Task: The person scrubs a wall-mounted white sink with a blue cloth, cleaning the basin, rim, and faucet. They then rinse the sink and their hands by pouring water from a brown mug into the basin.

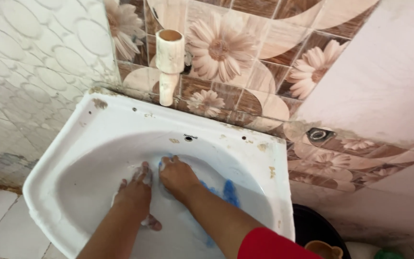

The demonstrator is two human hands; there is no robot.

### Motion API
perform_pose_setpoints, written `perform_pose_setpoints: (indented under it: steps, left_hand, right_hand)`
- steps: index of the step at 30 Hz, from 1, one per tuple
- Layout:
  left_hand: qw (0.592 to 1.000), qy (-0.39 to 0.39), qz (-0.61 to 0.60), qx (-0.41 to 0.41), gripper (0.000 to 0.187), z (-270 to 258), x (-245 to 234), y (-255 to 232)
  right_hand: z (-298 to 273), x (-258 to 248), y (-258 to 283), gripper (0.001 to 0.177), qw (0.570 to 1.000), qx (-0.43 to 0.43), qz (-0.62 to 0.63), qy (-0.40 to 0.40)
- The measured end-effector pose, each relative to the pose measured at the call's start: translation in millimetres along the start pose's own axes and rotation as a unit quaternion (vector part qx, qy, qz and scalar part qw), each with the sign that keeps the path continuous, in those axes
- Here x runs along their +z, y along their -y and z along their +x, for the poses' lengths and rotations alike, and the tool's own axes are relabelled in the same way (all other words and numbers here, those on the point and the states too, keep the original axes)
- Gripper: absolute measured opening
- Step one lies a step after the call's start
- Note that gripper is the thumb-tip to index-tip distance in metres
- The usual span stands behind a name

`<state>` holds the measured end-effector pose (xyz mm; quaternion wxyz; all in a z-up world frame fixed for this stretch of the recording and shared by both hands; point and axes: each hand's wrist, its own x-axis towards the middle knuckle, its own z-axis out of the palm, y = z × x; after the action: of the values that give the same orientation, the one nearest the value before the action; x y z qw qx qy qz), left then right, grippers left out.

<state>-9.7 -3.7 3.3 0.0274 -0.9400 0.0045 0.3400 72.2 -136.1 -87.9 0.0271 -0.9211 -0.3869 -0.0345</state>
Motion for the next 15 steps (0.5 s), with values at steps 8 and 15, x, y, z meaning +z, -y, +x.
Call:
perform_pose_setpoints:
  steps: [8, 15]
  left_hand:
    - [0.998, -0.042, -0.043, -0.002, 0.146, -2.8, 3.9, -3.4]
    - [0.919, -0.142, -0.364, 0.050, 0.083, -11.5, -1.0, 10.5]
  right_hand:
    - [-71.9, -30.6, -15.7, 0.023, 0.983, 0.180, -0.012, 0.037]
    - [-76.6, -79.8, -33.8, 0.041, 0.967, 0.244, 0.075, 0.027]
